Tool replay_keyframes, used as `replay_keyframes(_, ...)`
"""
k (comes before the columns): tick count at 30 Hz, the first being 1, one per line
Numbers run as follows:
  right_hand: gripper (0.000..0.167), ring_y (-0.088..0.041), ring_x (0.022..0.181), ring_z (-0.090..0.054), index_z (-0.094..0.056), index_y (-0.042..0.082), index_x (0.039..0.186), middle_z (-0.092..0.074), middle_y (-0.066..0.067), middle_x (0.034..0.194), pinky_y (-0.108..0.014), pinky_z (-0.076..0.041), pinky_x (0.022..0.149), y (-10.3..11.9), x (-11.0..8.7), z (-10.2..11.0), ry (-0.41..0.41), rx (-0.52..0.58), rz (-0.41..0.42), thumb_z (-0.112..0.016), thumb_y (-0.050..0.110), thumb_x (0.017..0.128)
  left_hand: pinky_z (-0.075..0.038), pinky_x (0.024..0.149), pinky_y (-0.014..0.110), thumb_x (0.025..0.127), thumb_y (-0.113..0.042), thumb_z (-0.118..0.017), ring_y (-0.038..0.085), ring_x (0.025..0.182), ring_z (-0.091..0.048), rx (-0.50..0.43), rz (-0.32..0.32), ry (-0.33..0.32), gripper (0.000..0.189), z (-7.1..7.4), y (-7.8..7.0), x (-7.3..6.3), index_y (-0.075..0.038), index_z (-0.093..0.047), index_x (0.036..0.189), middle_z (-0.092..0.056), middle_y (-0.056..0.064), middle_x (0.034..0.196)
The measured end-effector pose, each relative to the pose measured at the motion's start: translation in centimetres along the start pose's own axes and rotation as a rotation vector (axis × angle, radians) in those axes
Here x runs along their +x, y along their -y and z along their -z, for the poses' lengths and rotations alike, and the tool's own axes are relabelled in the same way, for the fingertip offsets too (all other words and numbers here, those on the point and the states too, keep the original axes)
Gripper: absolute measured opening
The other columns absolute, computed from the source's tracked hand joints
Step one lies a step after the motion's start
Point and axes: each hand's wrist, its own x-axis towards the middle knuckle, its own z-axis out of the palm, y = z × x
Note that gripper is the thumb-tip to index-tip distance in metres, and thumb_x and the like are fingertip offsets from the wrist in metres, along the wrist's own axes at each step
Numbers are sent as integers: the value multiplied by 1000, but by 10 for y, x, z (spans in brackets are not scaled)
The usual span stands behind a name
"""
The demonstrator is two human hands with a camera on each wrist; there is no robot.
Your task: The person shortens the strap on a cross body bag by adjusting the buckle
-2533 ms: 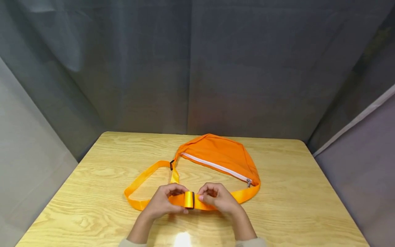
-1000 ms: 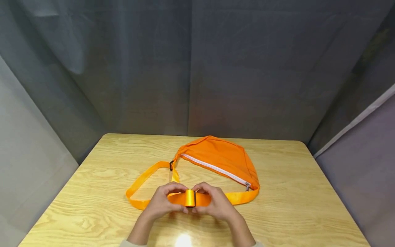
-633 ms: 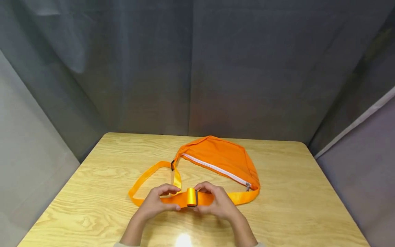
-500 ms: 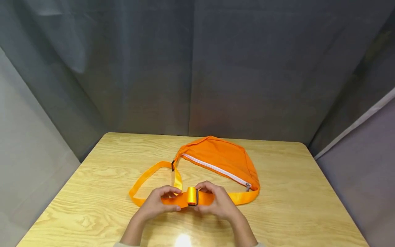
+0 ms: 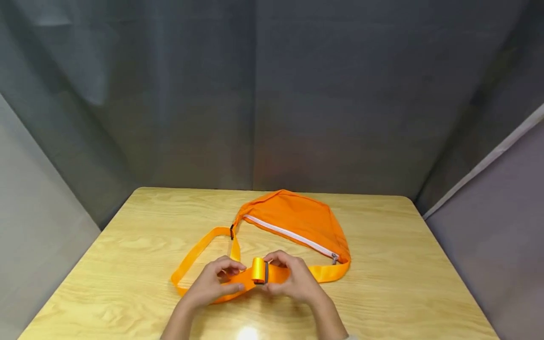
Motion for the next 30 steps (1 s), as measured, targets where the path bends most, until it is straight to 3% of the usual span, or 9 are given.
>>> replay_keyframes(7,46,-28,78,-59,-59,7,105,-65,-1,91,-40,-48,74,12,0,5,-18,5,-9,-81,-2,66,-47,81,41,75,-20,-79,20,95,-55,-13,-37,-6,34,-4,-4,2,-16,-68,106,-60,-2,101)
replay_keyframes(15,46,-27,77,-59,-59,7,105,-64,-2,92,-41,-49,74,9,1,3,-14,22,15,-80,-3,66,-44,86,48,74,-18,-79,26,98,-53,-44,-41,-42,34,-5,2,-1,-14,-68,106,-59,4,103)
replay_keyframes(20,46,-28,80,-60,-60,7,104,-64,-1,93,-43,-48,76,8,0,3,-33,21,-5,-81,-2,65,-49,82,39,75,-15,-79,27,96,-53,-50,-29,-12,36,-4,5,1,-12,-66,109,-56,7,105)
replay_keyframes(24,45,-28,82,-60,-60,7,104,-64,-2,93,-43,-48,77,9,-1,3,-35,25,-16,-81,-3,65,-50,77,39,75,-18,-79,27,95,-53,-8,-13,8,37,-2,4,0,-13,-66,110,-57,5,106)
replay_keyframes(30,46,-28,79,-59,-60,6,104,-64,-3,92,-41,-49,75,10,-2,3,-33,34,-2,-81,-4,65,-46,86,43,77,-15,-77,30,100,-55,-13,32,57,38,0,5,0,-10,-64,112,-58,5,110)
